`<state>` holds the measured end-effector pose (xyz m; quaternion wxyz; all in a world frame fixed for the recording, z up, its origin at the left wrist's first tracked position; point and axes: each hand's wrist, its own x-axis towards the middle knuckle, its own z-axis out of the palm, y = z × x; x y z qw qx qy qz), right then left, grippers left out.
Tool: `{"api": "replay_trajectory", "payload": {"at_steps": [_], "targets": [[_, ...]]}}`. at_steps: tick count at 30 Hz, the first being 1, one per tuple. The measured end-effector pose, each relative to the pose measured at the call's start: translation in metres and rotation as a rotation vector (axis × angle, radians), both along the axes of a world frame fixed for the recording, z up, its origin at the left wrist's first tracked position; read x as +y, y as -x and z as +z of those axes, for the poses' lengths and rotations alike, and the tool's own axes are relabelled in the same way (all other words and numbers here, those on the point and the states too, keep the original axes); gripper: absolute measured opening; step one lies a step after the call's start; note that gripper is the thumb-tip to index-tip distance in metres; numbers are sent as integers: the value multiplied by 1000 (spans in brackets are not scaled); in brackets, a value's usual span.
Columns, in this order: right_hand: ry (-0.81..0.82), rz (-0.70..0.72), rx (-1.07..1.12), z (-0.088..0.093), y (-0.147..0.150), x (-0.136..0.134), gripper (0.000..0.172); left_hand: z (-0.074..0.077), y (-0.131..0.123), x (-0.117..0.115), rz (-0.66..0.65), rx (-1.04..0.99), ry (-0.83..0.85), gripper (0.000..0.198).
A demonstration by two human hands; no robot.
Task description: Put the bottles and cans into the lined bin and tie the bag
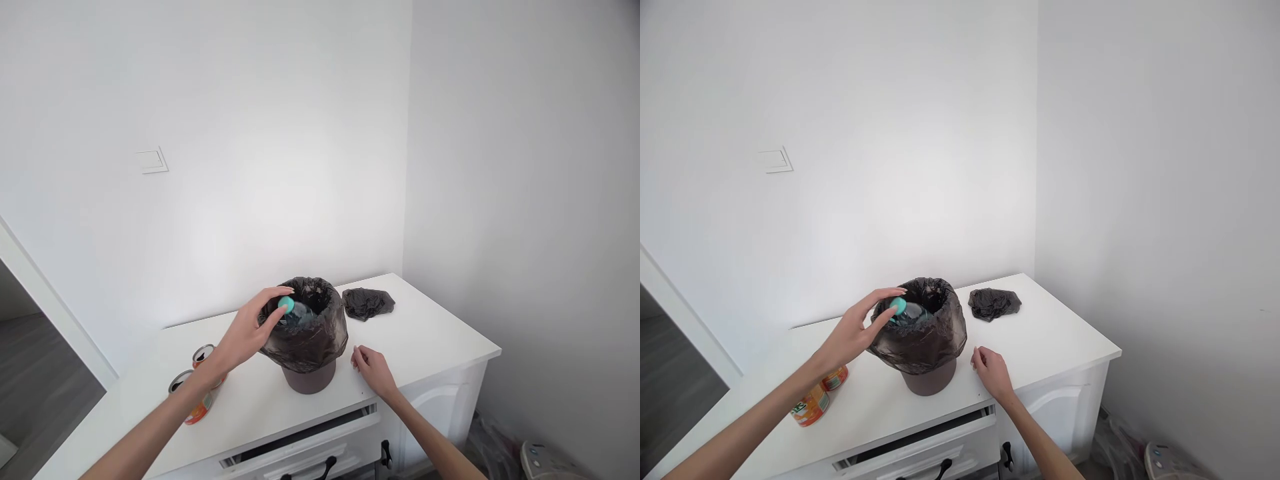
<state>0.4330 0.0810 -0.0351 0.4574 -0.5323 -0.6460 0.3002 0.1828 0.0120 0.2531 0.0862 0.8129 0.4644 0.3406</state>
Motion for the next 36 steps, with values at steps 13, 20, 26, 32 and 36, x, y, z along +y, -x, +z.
{"api": "replay_trajectory", "payload": {"at_steps": [13, 20, 26, 32, 36], "targets": [[2, -5, -9, -3, 1, 2, 55, -89, 199, 46, 719, 385, 219, 73], [6, -20, -41, -2, 3, 3, 57, -116, 194, 56, 760, 383, 387, 61], [5, -30, -49, -1, 6, 3, 54, -54, 153, 39, 808, 153, 100, 76], [-2, -38, -52, -3, 7, 3, 53, 11, 51, 19, 424, -105, -108, 66], [1, -28, -39, -1, 5, 2, 55, -4, 8, 28, 235, 0, -10, 72]]}}
